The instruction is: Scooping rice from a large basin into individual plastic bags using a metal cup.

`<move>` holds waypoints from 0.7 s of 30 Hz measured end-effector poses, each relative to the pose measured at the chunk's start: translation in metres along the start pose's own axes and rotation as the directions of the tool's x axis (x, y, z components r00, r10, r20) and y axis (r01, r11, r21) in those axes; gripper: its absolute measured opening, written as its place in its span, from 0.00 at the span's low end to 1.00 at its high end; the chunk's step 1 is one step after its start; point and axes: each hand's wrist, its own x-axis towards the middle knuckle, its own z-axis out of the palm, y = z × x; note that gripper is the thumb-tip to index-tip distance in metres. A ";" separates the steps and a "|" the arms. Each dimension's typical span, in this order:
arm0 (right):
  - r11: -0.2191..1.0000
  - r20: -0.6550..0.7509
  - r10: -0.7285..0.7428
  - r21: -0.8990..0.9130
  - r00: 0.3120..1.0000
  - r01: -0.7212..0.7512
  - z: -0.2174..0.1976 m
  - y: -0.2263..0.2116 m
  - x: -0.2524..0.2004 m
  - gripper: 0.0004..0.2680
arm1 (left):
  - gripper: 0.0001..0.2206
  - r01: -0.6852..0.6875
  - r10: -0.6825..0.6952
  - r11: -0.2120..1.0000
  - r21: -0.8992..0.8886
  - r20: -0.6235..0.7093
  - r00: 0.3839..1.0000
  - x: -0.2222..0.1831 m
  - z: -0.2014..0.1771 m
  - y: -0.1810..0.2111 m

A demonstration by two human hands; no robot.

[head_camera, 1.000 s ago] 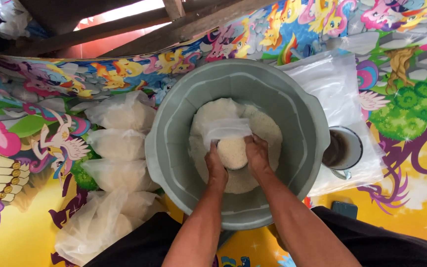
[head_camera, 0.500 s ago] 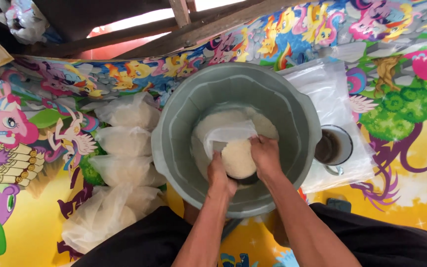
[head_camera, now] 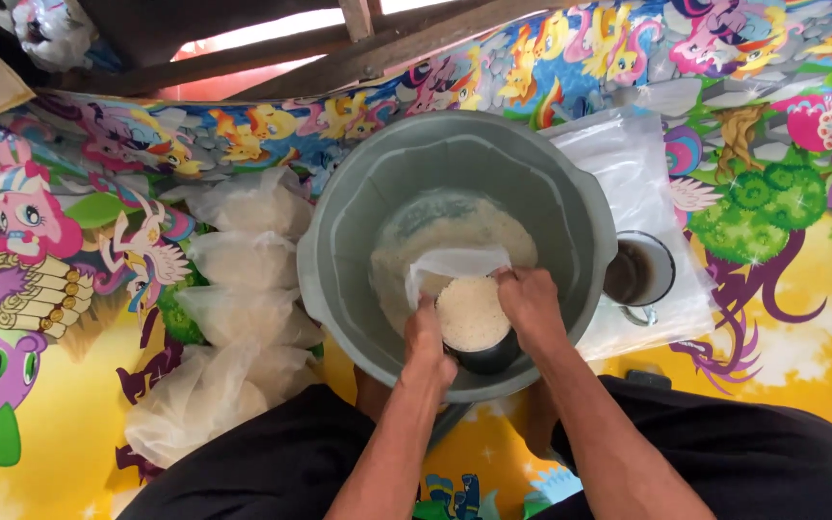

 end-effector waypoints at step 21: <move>0.983 0.028 0.077 0.164 0.997 -0.081 0.011 0.036 0.009 0.17 | 0.43 0.062 -0.034 0.995 -0.080 0.314 0.949 0.023 -0.027 -0.018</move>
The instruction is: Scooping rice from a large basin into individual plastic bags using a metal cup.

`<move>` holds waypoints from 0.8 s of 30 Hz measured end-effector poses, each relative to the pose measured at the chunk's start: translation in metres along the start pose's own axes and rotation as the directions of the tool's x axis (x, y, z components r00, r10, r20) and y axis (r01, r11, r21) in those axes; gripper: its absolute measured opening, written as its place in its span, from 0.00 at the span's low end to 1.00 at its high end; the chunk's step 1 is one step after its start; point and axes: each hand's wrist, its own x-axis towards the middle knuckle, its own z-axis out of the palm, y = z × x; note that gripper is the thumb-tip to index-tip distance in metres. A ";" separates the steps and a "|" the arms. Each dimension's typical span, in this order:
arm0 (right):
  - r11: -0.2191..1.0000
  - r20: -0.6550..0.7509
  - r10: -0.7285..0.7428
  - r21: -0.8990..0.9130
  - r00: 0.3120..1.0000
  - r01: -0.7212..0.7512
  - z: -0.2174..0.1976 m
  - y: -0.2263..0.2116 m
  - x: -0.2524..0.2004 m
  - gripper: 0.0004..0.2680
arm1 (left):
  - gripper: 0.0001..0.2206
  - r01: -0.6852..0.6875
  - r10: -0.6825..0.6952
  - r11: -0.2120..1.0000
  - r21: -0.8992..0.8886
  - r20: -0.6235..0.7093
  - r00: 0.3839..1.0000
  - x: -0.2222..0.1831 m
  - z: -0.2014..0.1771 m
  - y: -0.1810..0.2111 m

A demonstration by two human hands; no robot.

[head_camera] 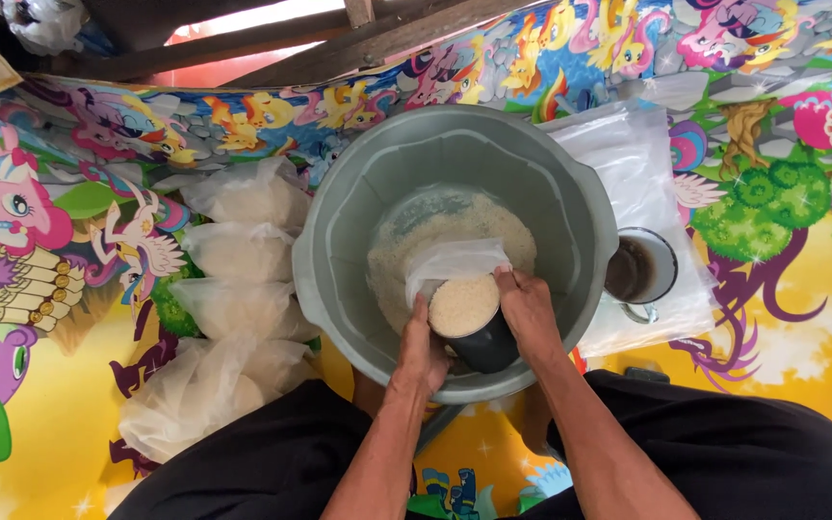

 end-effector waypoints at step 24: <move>0.952 0.118 0.117 -0.295 0.986 -0.077 0.006 -0.042 0.028 0.36 | 0.51 0.127 -0.119 0.986 -0.106 0.081 0.990 0.045 0.009 0.018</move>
